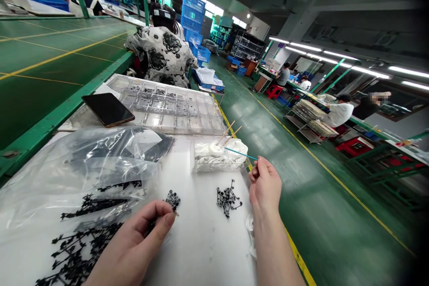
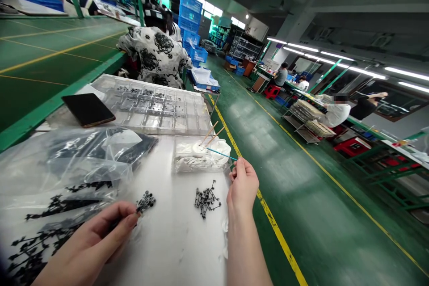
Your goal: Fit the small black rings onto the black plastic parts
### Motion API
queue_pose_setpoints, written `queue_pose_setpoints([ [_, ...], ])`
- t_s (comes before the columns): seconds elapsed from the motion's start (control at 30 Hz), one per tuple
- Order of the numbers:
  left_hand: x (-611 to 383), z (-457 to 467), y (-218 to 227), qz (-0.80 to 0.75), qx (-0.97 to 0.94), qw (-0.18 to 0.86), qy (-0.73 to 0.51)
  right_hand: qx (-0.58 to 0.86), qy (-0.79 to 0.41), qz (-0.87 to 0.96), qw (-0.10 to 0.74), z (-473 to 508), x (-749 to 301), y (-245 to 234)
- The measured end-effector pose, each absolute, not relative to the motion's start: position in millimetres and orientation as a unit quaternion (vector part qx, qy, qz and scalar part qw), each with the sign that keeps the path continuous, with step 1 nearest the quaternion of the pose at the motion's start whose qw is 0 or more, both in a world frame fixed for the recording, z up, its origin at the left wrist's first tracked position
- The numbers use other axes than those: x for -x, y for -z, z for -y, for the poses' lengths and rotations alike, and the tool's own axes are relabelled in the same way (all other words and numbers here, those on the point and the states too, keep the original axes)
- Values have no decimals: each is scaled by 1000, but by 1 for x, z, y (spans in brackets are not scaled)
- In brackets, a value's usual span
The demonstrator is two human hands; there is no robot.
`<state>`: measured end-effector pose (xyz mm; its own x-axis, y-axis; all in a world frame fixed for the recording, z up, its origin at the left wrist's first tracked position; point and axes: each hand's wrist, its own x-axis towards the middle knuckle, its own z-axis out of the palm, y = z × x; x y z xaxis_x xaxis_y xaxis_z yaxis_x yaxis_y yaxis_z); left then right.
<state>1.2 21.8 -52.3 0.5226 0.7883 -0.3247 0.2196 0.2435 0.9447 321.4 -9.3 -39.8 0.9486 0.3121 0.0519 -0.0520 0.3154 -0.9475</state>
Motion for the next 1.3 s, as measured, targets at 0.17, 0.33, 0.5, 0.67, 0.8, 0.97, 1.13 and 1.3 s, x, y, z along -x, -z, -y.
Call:
queue_pose_setpoints([
  [0.17, 0, -22, 55, -439, -566, 661, -226, 579, -112, 117, 799, 10, -318, 38],
  [0.33, 0, -22, 54, -433, -561, 671, -220, 572, -118, 116, 803, 11, -318, 37],
  [0.5, -4, -18, 46, -471, -543, 649, -249, 561, -131, 109, 810, 12, -318, 36],
  [0.67, -1, -20, 47, -468, -555, 646, -237, 522, -162, 113, 830, 20, -318, 27],
  [0.8, -2, -17, 40, -466, -557, 633, -267, 488, -220, 136, 834, 24, -305, 19],
  [0.97, -5, -8, 25, -499, -526, 591, -353, 446, -283, 202, 825, 27, -277, 19],
  [1.13, 1, -13, 28, -470, -560, 573, -370, 449, -311, 237, 804, 31, -259, 20],
  [1.3, 5, -16, 34, -441, -600, 554, -371, 454, -317, 235, 799, 30, -252, 20],
])
